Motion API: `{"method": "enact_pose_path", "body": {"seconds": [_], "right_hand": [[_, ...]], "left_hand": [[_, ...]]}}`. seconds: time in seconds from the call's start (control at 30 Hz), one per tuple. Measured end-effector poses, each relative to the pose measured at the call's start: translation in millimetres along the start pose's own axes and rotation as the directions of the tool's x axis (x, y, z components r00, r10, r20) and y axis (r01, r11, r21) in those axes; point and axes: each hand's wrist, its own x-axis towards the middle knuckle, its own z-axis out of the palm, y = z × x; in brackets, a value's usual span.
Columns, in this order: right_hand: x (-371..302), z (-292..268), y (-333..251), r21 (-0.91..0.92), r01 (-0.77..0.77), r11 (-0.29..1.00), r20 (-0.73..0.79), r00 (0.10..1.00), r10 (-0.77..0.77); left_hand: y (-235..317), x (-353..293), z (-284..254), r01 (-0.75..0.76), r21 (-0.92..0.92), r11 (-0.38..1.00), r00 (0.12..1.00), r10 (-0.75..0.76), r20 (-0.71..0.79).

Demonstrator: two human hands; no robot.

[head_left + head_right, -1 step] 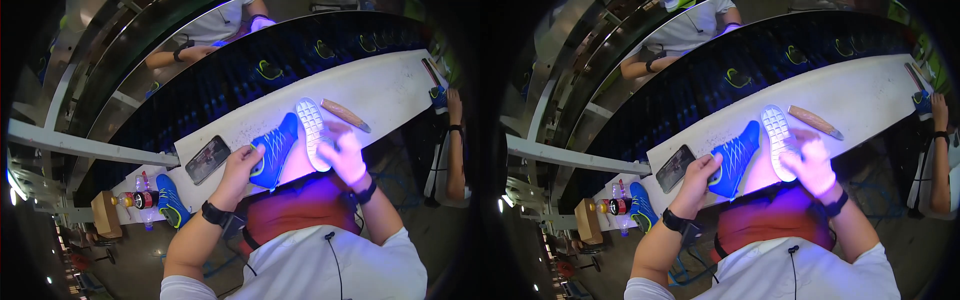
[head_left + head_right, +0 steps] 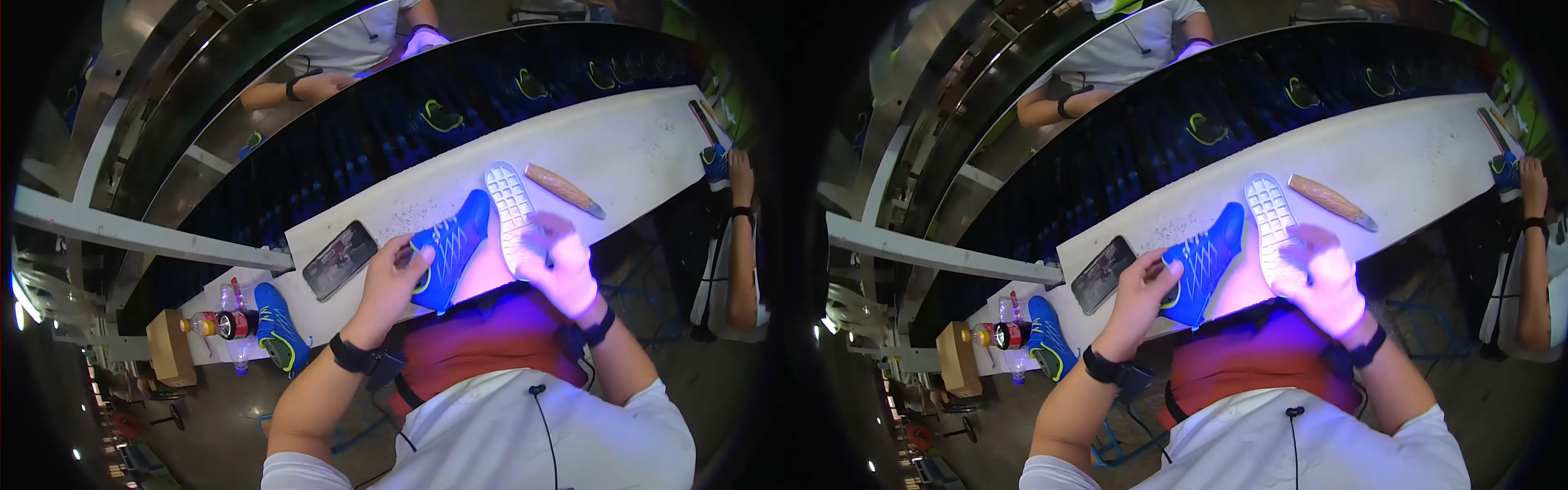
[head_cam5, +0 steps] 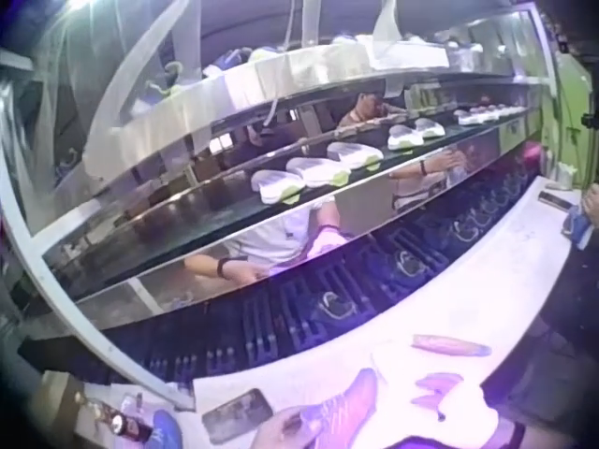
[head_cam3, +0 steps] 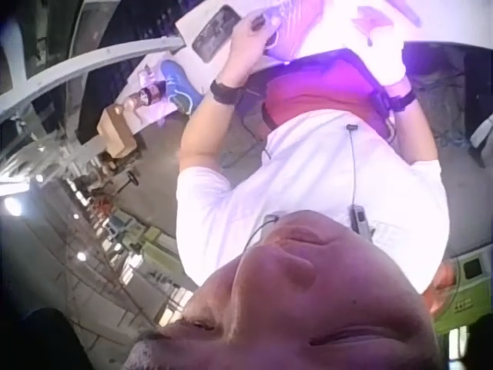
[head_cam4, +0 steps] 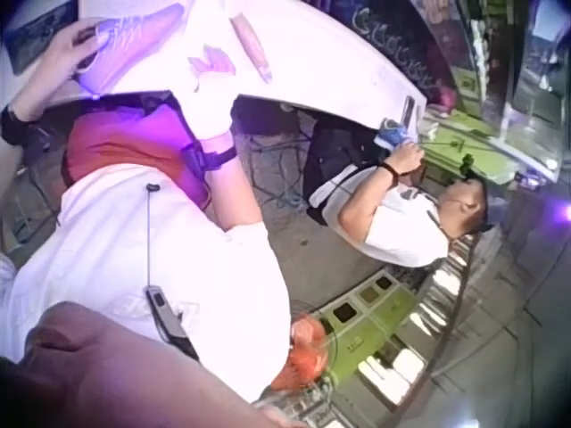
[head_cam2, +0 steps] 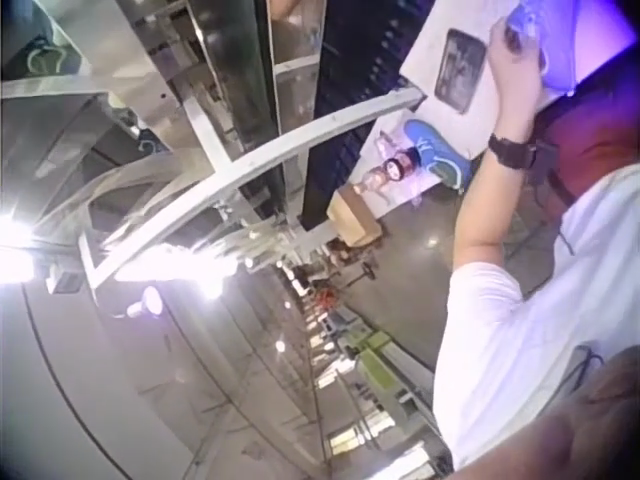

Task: Applying adhesive and attaching soles to shoe uppers on an assembly line.

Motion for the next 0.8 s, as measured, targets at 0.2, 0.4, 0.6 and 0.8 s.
{"method": "enact_pose_path", "body": {"seconds": [0.2,0.4,0.6,0.8], "right_hand": [[-31,-22,12,-0.135,0.206,0.969,-0.114,0.968,-0.222],[-4,-91,-32,0.589,-0.170,0.790,-0.192,0.920,0.341],[-20,-62,-23,0.761,-0.170,0.625,-0.168,0.880,0.444],[-10,-59,-30,0.868,-0.139,0.477,-0.014,0.953,0.304]], "left_hand": [[28,14,38,-0.529,0.834,0.160,0.695,0.645,0.317],[47,45,79,-0.292,0.939,0.179,0.923,0.309,0.228],[16,6,73,-0.804,0.535,0.261,0.450,0.854,0.260],[-17,-15,85,-0.889,0.136,0.437,0.446,0.894,0.042]]}}
